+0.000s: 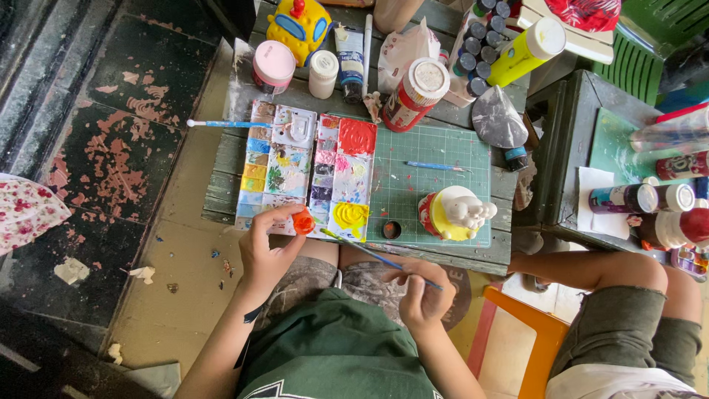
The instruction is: The person opens a yellow paint jar, scoops yellow paint onto a palette, and uses a small brush to paint yellow onto a white ceramic figurine, holding a small orange paint cup while brushing.
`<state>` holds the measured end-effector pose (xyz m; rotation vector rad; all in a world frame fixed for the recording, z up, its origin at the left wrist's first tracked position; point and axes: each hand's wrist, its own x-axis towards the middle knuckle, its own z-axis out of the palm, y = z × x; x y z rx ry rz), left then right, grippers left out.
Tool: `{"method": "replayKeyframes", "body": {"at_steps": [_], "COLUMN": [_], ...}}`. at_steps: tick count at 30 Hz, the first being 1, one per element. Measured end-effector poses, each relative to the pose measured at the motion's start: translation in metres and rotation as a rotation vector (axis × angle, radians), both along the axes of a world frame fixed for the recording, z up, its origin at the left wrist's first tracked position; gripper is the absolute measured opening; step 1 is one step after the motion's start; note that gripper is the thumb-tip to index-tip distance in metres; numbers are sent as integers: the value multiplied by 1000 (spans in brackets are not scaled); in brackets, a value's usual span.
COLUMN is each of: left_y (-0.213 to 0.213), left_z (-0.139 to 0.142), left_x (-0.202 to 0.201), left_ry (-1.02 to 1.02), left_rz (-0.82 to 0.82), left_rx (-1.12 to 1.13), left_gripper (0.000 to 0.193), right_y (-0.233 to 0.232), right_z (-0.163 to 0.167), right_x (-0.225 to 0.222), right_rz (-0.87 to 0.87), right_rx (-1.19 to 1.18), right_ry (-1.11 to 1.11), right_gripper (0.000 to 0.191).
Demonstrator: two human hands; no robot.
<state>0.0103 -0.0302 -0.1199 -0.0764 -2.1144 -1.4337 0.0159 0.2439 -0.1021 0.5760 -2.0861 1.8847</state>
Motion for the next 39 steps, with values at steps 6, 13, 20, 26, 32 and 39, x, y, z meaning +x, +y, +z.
{"method": "replayKeyframes", "body": {"at_steps": [6, 13, 20, 26, 32, 39], "left_y": [2, 2, 2, 1, 2, 3], "left_z": [2, 3, 5, 5, 4, 5], "left_x": [0, -1, 0, 1, 1, 2], "left_ry": [-26, -7, -10, -25, -24, -30], "left_rz": [22, 19, 17, 9, 22, 15], "left_rx": [-35, -52, -58, -32, -53, -66], "left_gripper": [45, 45, 46, 47, 45, 43], "right_y": [-27, -41, -40, -29, -21, -37], "right_z": [18, 23, 10, -16, -17, 24], "right_x": [-21, -34, -32, -24, -24, -35], "right_rz": [89, 54, 41, -57, -141, 116], "right_rx": [374, 479, 388, -53, -141, 574], "right_ry": [376, 358, 232, -129, -263, 546], "right_gripper": [16, 25, 15, 9, 15, 13]}}
